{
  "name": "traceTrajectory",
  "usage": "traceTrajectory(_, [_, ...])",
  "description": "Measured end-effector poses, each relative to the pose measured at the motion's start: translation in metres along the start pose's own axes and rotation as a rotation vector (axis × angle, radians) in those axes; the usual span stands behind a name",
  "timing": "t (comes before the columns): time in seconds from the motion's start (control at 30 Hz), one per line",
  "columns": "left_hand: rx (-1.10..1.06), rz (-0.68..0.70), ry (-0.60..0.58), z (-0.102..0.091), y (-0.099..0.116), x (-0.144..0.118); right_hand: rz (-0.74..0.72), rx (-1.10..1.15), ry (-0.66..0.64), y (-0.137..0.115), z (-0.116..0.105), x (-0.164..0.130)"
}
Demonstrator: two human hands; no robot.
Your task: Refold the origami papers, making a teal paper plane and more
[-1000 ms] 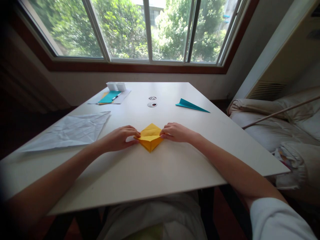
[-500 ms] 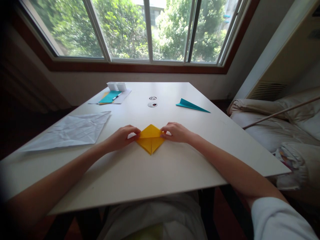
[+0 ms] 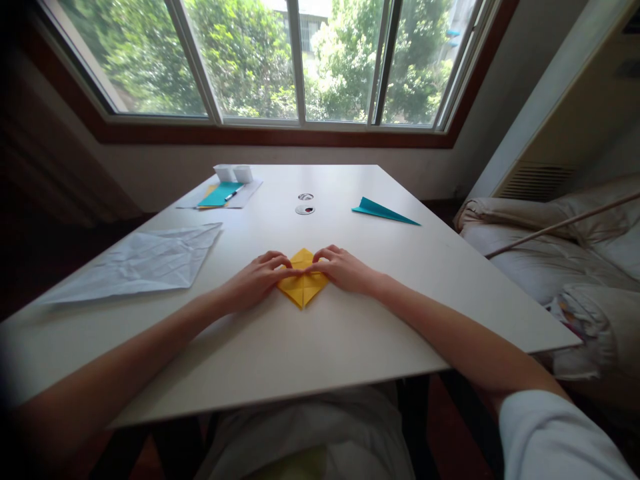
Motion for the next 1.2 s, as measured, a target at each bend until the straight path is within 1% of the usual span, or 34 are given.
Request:
traceTrajectory(0.1, [0.071, 0.02, -0.025, 0.002, 0.0, 0.001, -0.051, -0.058, -0.045, -0.004, 0.0, 0.001])
traceTrajectory(0.3, [0.214, 0.091, -0.035, -0.001, 0.006, 0.002, -0.088, -0.13, -0.086, -0.007, -0.002, 0.003])
traceTrajectory(0.47, [0.237, 0.096, -0.038, -0.005, 0.011, 0.002, -0.075, -0.087, -0.088, -0.008, -0.005, 0.003])
traceTrajectory(0.63, [0.24, 0.092, -0.029, -0.01, 0.006, 0.0, -0.048, -0.03, -0.096, 0.001, -0.011, 0.0])
traceTrajectory(0.83, [0.167, 0.05, -0.062, -0.023, -0.004, -0.005, 0.011, 0.015, -0.172, 0.013, -0.022, -0.007])
traceTrajectory(1.03, [0.111, 0.012, -0.079, -0.025, -0.016, -0.01, 0.031, 0.035, -0.187, 0.011, -0.026, -0.009])
traceTrajectory(1.1, [0.08, -0.034, -0.082, -0.023, -0.017, -0.01, 0.037, 0.033, -0.19, 0.009, -0.026, -0.008])
traceTrajectory(1.2, [-0.05, -0.171, -0.065, -0.021, -0.018, -0.008, 0.06, 0.032, -0.2, 0.008, -0.026, -0.008])
Point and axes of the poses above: each hand's wrist, its own x-axis towards the middle knuckle, its own z-axis out of the palm, y = z × x, the point moved 3 cm from there along x, towards the middle knuckle, and after that the axes turned 2 degrees about y, right-handed, at the moved point
